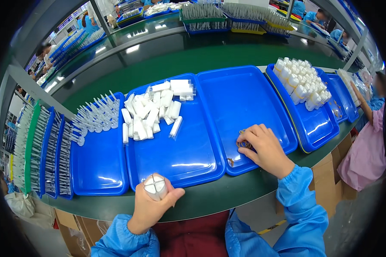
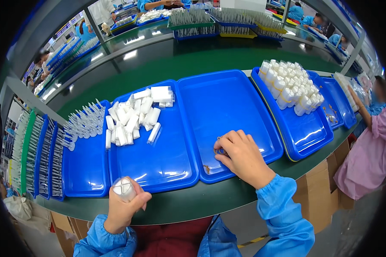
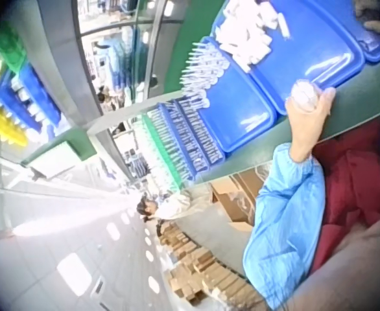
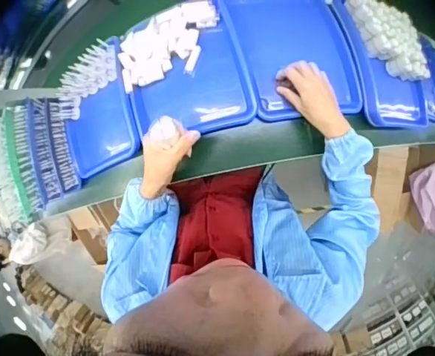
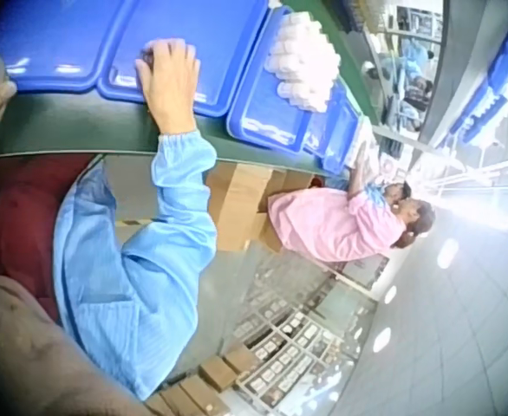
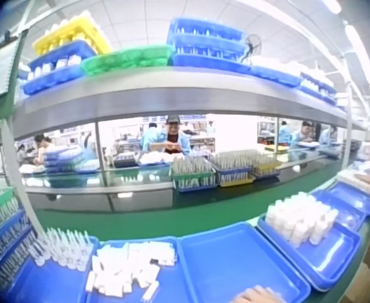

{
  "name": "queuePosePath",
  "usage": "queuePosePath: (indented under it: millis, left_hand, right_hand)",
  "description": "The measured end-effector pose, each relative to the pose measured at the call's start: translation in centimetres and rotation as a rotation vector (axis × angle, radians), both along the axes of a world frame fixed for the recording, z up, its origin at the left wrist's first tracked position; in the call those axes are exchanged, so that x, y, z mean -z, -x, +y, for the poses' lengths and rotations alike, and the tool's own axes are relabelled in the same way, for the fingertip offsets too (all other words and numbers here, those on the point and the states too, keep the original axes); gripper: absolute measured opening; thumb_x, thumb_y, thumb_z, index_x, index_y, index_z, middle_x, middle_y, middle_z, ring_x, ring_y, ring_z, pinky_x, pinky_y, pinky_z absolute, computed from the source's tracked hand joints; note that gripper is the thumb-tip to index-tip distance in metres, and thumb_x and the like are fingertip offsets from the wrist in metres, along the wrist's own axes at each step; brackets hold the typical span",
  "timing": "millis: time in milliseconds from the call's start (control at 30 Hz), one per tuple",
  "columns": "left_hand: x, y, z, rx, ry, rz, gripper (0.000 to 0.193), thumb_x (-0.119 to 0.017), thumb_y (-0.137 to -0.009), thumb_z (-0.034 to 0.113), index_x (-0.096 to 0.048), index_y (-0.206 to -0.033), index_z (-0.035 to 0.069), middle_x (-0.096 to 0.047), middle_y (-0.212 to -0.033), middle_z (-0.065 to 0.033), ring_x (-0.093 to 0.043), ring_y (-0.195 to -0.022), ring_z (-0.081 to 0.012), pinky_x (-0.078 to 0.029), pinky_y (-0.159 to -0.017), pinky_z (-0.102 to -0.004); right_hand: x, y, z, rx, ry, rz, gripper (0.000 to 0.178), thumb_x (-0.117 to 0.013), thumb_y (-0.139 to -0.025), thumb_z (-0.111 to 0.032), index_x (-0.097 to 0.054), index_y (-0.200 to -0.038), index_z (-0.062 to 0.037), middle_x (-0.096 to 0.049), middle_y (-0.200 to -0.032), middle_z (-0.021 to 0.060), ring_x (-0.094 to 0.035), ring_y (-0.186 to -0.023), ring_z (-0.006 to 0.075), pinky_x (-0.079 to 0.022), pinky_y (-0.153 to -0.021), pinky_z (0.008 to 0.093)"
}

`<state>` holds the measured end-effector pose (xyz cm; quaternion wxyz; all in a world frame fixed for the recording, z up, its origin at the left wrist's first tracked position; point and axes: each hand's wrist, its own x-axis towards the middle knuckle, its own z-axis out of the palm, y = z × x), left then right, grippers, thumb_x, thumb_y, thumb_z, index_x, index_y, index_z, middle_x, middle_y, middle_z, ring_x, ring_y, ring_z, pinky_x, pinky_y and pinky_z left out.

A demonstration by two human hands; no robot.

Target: Assembling small plastic components into sets and securing them with rubber bands.

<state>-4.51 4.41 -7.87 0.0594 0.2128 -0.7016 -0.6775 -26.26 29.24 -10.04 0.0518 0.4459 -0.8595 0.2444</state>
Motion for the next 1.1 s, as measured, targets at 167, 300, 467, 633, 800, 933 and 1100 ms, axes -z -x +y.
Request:
queuePosePath:
  millis: [167, 300, 467, 633, 800, 933, 1100]
  left_hand:
    - [0.0, 0.3, -0.2, 0.0, -0.021, -0.001, 0.021, -0.078, -0.081, -0.001, -0.058, -0.084, 0.004, -0.063, -0.07, -0.006, -0.063, -0.059, -0.013, -0.05, -0.053, -0.0238]
    - [-0.2, 0.0, -0.4, -0.007, -0.008, -0.003, 0.021, -0.078, -0.081, -0.002, -0.058, -0.084, 0.003, -0.066, -0.075, -0.0092, -0.068, -0.064, -0.0164, -0.054, -0.057, -0.0266]
    - [0.5, 1.9, 0.1, -0.02, -0.006, 0.276, 0.025, -0.082, -0.08, 0.001, -0.059, -0.088, 0.003, -0.073, -0.096, -0.0153, -0.07, -0.083, -0.0176, -0.057, -0.076, -0.0306]
    - [-0.3, 4.5, 2.1, 0.064, -0.311, 0.353, 0.027, -0.086, -0.082, 0.01, -0.061, -0.088, 0.004, -0.073, -0.097, -0.0056, -0.062, -0.086, -0.0071, -0.052, -0.078, -0.0258]
    - [0.2, 3.5, 0.9, 0.105, -0.405, 0.273, 0.023, -0.083, -0.085, 0.011, -0.061, -0.086, 0.005, -0.067, -0.082, -0.0011, -0.061, -0.078, -0.007, -0.051, -0.07, -0.0252]
    - [-0.6, 3.0, -0.7, 0.407, -0.517, 0.058, 0.022, -0.082, -0.086, 0.013, -0.062, -0.087, 0.005, -0.066, -0.08, -0.0023, -0.063, -0.077, -0.0094, -0.052, -0.07, -0.0276]
    - [-0.4, 1.8, -1.3, 0.477, 0.524, 0.215, 0.028, -0.082, -0.079, 0.018, -0.065, -0.096, 0.002, -0.068, -0.083, -0.0172, -0.067, -0.077, -0.0368, -0.054, -0.067, -0.0412]
  right_hand:
    - [-0.4, 0.6, 0.3, 0.031, 0.116, -0.181, 0.014, -0.078, -0.082, -0.015, -0.068, -0.09, -0.0103, -0.063, -0.099, 0.0052, -0.058, -0.098, 0.027, -0.043, -0.084, 0.0384]
    - [-2.3, 1.9, 1.2, 0.235, 0.011, 0.109, 0.009, -0.075, -0.085, -0.01, -0.066, -0.086, -0.0073, -0.064, -0.093, 0.0074, -0.059, -0.097, 0.0284, -0.043, -0.083, 0.0393]
    - [-4.6, -1.1, -1.3, 0.156, 0.649, -0.675, 0.008, -0.067, -0.095, -0.008, -0.061, -0.096, -0.0025, -0.068, -0.089, 0.0066, -0.064, -0.086, 0.0144, -0.05, -0.084, 0.0312]
    - [-4.4, -8.0, -6.1, -0.122, 0.53, -0.844, 0.01, -0.063, -0.097, -0.004, -0.058, -0.105, 0.0004, -0.065, -0.092, 0.0076, -0.063, -0.085, 0.0126, -0.051, -0.081, 0.0267]
    - [-3.2, -9.1, -7.8, -0.2, 1.057, -1.035, 0.044, -0.057, -0.097, 0.004, -0.042, -0.138, 0.0036, -0.068, -0.105, 0.0146, -0.068, -0.097, 0.0211, -0.054, -0.089, 0.0321]
    - [-2.3, -8.6, -9.0, -0.316, 0.681, -0.31, 0.067, -0.076, -0.087, -0.014, -0.044, -0.144, 0.0017, -0.065, -0.128, 0.019, -0.067, -0.118, 0.0298, -0.047, -0.105, 0.0458]
    - [-6.3, -6.9, -10.4, -0.576, 0.105, -0.077, 0.073, -0.086, -0.074, -0.047, -0.062, -0.128, -0.0053, -0.07, -0.118, 0.0109, -0.067, -0.113, 0.0248, -0.037, -0.111, 0.0513]
